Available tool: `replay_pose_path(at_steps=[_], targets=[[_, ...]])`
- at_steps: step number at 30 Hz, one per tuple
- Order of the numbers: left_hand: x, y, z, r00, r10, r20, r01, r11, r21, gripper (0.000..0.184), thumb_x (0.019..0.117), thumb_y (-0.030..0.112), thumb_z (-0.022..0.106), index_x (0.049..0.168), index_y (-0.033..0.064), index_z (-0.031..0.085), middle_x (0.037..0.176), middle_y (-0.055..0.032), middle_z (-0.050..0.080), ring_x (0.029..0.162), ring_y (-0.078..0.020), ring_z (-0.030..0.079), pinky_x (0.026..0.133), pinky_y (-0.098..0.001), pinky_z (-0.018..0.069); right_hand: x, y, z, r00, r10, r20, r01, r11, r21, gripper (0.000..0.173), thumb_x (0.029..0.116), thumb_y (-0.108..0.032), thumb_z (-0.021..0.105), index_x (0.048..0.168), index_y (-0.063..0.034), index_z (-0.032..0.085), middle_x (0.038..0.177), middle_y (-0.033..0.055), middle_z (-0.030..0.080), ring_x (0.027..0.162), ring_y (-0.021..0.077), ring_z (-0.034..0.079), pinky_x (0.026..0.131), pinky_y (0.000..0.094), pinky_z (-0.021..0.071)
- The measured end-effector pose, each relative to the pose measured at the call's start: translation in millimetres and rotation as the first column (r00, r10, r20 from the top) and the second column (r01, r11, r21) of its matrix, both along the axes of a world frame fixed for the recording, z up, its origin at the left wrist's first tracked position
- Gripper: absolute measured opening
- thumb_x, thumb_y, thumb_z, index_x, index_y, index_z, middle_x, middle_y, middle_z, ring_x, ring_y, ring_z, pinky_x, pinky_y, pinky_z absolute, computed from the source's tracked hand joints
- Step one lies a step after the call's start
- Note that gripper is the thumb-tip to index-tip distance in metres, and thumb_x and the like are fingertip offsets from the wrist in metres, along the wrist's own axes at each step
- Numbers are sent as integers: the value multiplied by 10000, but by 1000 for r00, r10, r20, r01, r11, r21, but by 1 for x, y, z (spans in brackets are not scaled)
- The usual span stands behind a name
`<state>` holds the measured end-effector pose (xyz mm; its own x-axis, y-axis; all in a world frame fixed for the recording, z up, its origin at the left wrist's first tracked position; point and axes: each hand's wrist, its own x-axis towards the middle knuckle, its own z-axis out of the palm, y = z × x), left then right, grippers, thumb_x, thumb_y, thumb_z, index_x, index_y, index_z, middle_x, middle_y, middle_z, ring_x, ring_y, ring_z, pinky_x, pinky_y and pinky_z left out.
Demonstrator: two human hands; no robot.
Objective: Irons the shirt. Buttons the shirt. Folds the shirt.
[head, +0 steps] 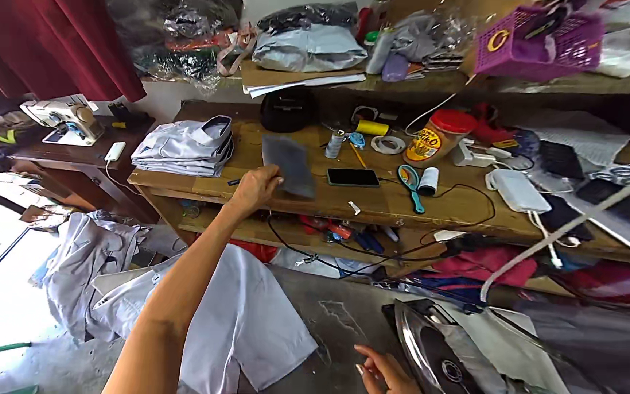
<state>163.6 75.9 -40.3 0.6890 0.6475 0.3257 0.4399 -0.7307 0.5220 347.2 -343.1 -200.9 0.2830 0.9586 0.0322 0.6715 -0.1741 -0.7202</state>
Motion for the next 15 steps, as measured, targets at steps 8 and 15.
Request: replay_pose_path(at_steps=[8, 15], targets=[[-249, -4, -159, 656, 303, -691, -662, 671, -334, 795, 829, 528, 794, 1428, 53, 578, 1479, -261, 523, 1404, -480, 441, 1100, -758, 311, -40, 24, -6, 989, 132, -66, -135, 990, -50, 275, 925, -47, 655, 1178, 38, 719, 934, 214, 698, 809, 306, 692, 752, 432, 592], [-321, -125, -188, 681, 603, -415, -696, 709, -112, 315, 1052, 194, 496, 1112, -28, 711, 1191, -235, 695, 1167, -419, 646, 1027, -591, 486, -91, 67, -3, 803, 132, -581, -222, 971, -86, 254, 997, -58, 584, 1213, 42, 674, 928, 120, 714, 787, 170, 704, 757, 363, 616]])
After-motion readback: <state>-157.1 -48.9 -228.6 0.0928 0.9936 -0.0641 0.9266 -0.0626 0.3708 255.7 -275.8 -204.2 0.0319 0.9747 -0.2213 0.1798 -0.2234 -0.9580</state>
